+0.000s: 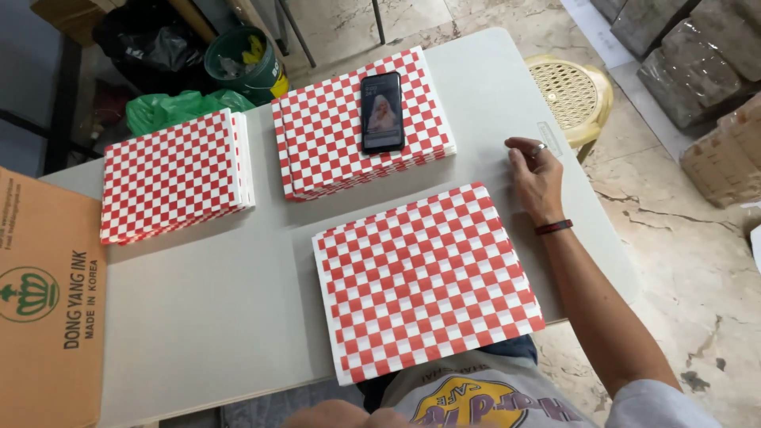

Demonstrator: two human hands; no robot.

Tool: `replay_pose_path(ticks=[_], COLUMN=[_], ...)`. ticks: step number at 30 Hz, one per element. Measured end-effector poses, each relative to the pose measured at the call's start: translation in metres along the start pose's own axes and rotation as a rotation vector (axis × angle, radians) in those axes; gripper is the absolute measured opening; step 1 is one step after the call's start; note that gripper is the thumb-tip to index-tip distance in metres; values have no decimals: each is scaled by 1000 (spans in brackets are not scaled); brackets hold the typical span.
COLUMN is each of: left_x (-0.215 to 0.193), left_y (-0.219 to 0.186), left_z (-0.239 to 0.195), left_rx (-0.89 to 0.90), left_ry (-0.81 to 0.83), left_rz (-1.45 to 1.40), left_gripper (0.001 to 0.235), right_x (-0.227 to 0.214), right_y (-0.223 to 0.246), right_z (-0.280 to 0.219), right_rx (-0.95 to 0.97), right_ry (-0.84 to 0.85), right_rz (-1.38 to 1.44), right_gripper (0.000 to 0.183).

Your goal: Folding checkered paper sheets into triangular shapes for packaging or food service.

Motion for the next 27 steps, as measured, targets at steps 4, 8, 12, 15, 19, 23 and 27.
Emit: replay_pose_path(ticks=[4, 8, 12, 15, 19, 23, 27], left_x=[30, 79, 93, 93, 103, 105, 97], left_y=[25, 166, 299, 309, 322, 323, 325], left_z=[17, 8, -58, -82, -102, -104, -104], left_rx=[21, -243, -724, -808, -756, -759, -765], left_ry=[-4, 22, 192, 142, 62, 94, 42], left_rz=[105, 304, 521, 430, 405, 414, 318], left_gripper=[16, 27, 75, 70, 60, 63, 48], right_x=[-1, 4, 2, 3, 14, 20, 31], right_y=[21, 23, 17, 25, 66, 114, 111], right_z=[-7, 1, -6, -11, -26, -61, -87], right_rx=[-88, -129, -60, -92, -125, -405, -557], right_ry=[8, 31, 46, 99, 232, 395, 464], right_rz=[-7, -76, -56, -45, -107, -226, -453], right_gripper=[19, 17, 18, 21, 30, 41, 53])
Point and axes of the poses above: each hand's wrist, its own z-axis towards the middle knuckle, its own x-axis out of the palm, y = z × x, the point moved 10 cm from there along z, towards the middle knuckle, and after that the axes turned 7 degrees about -y, right-handed, at the moved point
